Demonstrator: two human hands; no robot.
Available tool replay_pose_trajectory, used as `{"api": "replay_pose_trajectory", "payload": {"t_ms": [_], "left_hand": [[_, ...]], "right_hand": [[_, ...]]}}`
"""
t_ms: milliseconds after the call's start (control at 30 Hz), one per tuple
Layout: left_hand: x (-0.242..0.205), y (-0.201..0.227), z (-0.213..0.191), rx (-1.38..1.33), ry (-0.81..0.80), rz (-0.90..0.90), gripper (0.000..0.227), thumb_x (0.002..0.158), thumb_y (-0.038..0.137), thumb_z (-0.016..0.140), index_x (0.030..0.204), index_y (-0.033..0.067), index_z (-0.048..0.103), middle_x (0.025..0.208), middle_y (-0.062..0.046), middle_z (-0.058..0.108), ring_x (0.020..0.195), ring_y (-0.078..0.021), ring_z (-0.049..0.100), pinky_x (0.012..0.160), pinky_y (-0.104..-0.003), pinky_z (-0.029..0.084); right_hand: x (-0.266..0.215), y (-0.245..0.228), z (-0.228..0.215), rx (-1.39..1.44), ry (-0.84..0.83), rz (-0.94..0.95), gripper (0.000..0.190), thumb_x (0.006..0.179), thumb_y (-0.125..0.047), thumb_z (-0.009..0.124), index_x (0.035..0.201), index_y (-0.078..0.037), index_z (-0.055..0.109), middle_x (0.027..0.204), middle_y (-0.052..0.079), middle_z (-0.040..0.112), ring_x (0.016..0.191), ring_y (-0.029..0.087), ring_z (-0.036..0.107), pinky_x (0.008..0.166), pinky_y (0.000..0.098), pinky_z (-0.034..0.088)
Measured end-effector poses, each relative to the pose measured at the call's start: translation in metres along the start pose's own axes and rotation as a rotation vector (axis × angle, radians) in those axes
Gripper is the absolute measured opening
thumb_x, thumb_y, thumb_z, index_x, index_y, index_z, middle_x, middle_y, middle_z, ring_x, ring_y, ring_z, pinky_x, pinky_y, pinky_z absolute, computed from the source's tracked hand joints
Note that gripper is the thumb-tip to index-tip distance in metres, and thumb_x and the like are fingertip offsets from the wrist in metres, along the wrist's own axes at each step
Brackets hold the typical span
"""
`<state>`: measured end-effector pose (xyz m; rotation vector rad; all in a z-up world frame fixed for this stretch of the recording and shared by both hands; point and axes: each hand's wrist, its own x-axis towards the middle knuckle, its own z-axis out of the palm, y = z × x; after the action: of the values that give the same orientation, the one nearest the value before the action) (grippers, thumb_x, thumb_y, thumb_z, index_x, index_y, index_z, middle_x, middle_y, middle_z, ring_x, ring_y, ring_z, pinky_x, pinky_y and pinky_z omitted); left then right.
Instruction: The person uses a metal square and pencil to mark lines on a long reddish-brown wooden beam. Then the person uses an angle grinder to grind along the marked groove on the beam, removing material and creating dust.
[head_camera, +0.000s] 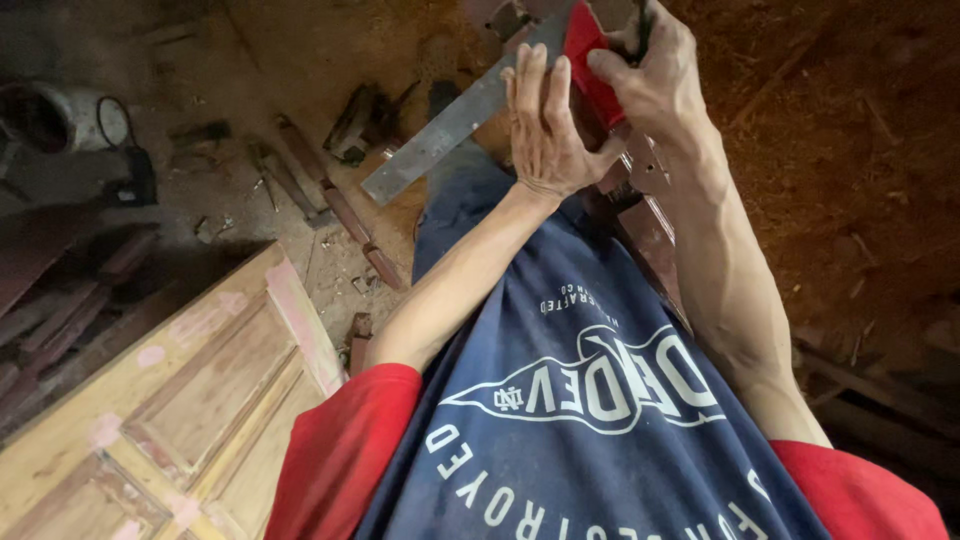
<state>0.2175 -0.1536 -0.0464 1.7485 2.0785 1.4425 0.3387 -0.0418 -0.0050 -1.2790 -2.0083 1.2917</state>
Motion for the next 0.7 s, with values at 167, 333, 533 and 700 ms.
{"api": "replay_pose_trajectory", "payload": {"t_ms": [167,333,533,700], "left_hand": [[0.002,0.013,0.0,-0.017,-0.169,-0.099,0.112,0.08,0.048,0.083,0.161,0.0061,0.019,0.168,-0.019,0.018,0.161,-0.0396,0.017,0.133,-0.057,0.018],[0.011,0.019,0.004,-0.001,-0.258,-0.163,0.124,0.068,0.046,0.089,0.162,0.0055,0.018,0.17,-0.02,0.014,0.161,-0.0424,0.014,0.133,-0.061,0.018],[0.009,0.017,0.009,0.01,-0.304,-0.196,0.125,0.069,0.048,0.087,0.162,0.0029,0.018,0.17,-0.024,0.011,0.161,-0.0433,0.013,0.134,-0.057,0.016],[0.002,0.017,0.013,0.146,-0.283,-0.143,0.113,0.09,0.051,0.08,0.166,-0.0013,0.015,0.175,-0.024,0.006,0.166,-0.0385,0.009,0.134,-0.047,0.01]], "right_hand": [[0.006,-0.002,0.0,-0.115,-0.012,-0.026,0.026,0.099,-0.01,0.082,0.112,0.002,0.064,0.092,0.01,0.068,0.082,0.019,0.064,0.077,0.0358,0.056],[0.008,-0.007,-0.003,-0.131,-0.009,-0.021,0.023,0.097,-0.009,0.075,0.115,0.003,0.066,0.093,0.013,0.071,0.081,0.019,0.065,0.077,0.0363,0.055],[0.006,-0.005,-0.003,-0.116,-0.027,0.138,0.021,0.097,-0.008,0.074,0.096,0.001,0.055,0.083,0.012,0.061,0.076,0.015,0.054,0.069,0.0345,0.051],[0.007,-0.003,-0.004,-0.087,-0.052,0.196,0.025,0.095,-0.006,0.071,0.085,-0.005,0.048,0.081,0.004,0.061,0.076,0.01,0.055,0.065,0.0311,0.051]]}}
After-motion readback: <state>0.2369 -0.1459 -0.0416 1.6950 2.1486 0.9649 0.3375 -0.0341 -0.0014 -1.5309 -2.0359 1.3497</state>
